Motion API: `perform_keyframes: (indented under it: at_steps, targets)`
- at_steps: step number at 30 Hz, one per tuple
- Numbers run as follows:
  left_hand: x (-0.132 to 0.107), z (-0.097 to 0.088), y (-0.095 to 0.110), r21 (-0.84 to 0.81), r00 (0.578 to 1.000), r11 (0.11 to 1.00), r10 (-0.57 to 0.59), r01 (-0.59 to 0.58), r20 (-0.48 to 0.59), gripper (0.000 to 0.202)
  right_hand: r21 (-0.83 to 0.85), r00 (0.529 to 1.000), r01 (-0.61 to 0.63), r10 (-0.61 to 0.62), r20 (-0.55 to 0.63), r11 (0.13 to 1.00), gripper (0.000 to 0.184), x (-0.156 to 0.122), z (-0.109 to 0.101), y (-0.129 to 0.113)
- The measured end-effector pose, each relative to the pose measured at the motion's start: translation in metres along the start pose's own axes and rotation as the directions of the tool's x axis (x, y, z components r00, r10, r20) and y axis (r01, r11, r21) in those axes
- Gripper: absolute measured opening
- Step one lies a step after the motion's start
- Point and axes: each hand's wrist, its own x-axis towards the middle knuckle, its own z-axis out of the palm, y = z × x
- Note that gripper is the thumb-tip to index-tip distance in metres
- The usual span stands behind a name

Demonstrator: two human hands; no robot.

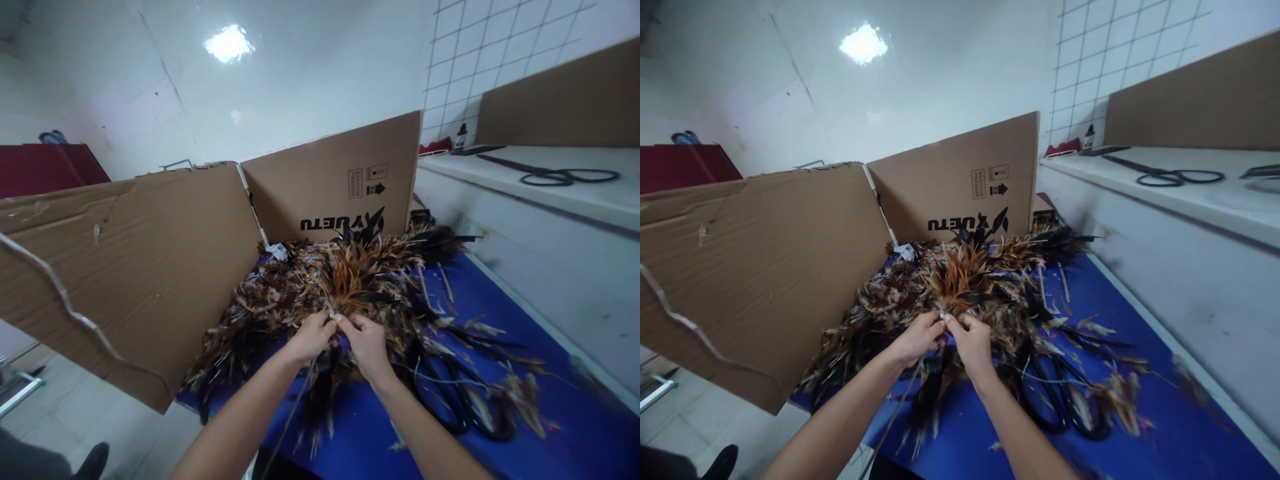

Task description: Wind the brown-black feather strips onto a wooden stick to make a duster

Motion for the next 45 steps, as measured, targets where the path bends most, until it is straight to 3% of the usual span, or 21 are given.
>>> perform_keyframes:
  at_steps: [3,7,16,21,32,34,37,39,41,43,45]
  targets:
    - [0.000,0.003,0.000,0.244,0.994,0.968,0.084,-0.066,-0.065,0.019,0.003,0.997,0.024,-0.024,0.067,1.000,0.038,0.003,-0.002,0.002]
    - [-0.002,0.012,-0.004,0.546,0.958,0.836,0.196,-0.052,-0.208,0.020,-0.102,0.996,0.068,-0.062,0.064,0.992,0.038,0.007,-0.003,0.008]
    - [-0.001,0.035,-0.005,0.741,0.951,0.670,0.191,0.054,-0.242,0.030,-0.362,0.994,0.091,-0.109,-0.030,0.928,0.037,0.004,-0.005,0.007]
    - [-0.002,0.042,-0.003,0.787,0.925,0.614,0.265,0.056,-0.272,0.033,-0.250,0.996,0.077,-0.083,-0.014,0.965,0.035,0.006,-0.005,0.003]
    - [-0.021,0.027,0.000,0.562,0.874,0.790,0.430,-0.244,-0.225,0.036,-0.085,0.999,0.032,-0.036,-0.037,0.996,0.033,0.000,-0.002,-0.006]
    - [-0.022,0.021,0.002,0.467,0.891,0.847,0.393,-0.254,-0.229,0.031,-0.042,1.000,0.009,-0.010,-0.023,0.999,0.033,0.000,-0.001,-0.005]
    - [-0.019,0.013,0.003,0.216,0.960,0.961,0.213,-0.172,-0.183,0.024,-0.001,1.000,-0.006,0.006,-0.009,1.000,0.033,-0.001,-0.001,-0.001]
    - [-0.017,0.009,0.004,-0.020,0.994,0.997,0.069,-0.071,-0.080,0.023,-0.006,1.000,0.002,-0.002,-0.016,1.000,0.034,0.000,-0.001,0.002]
    - [-0.015,0.006,0.005,-0.209,0.999,0.978,-0.010,0.017,0.034,0.024,-0.009,1.000,0.012,-0.012,-0.006,1.000,0.035,0.000,-0.001,0.003]
    - [-0.014,0.004,0.006,-0.255,0.997,0.966,-0.020,0.038,0.072,0.025,-0.005,1.000,0.014,-0.014,0.025,1.000,0.036,0.001,-0.002,0.004]
    - [-0.012,0.002,0.004,-0.150,1.000,0.988,0.025,-0.023,0.008,0.026,0.004,0.998,0.009,-0.010,0.067,1.000,0.035,0.002,-0.003,0.003]
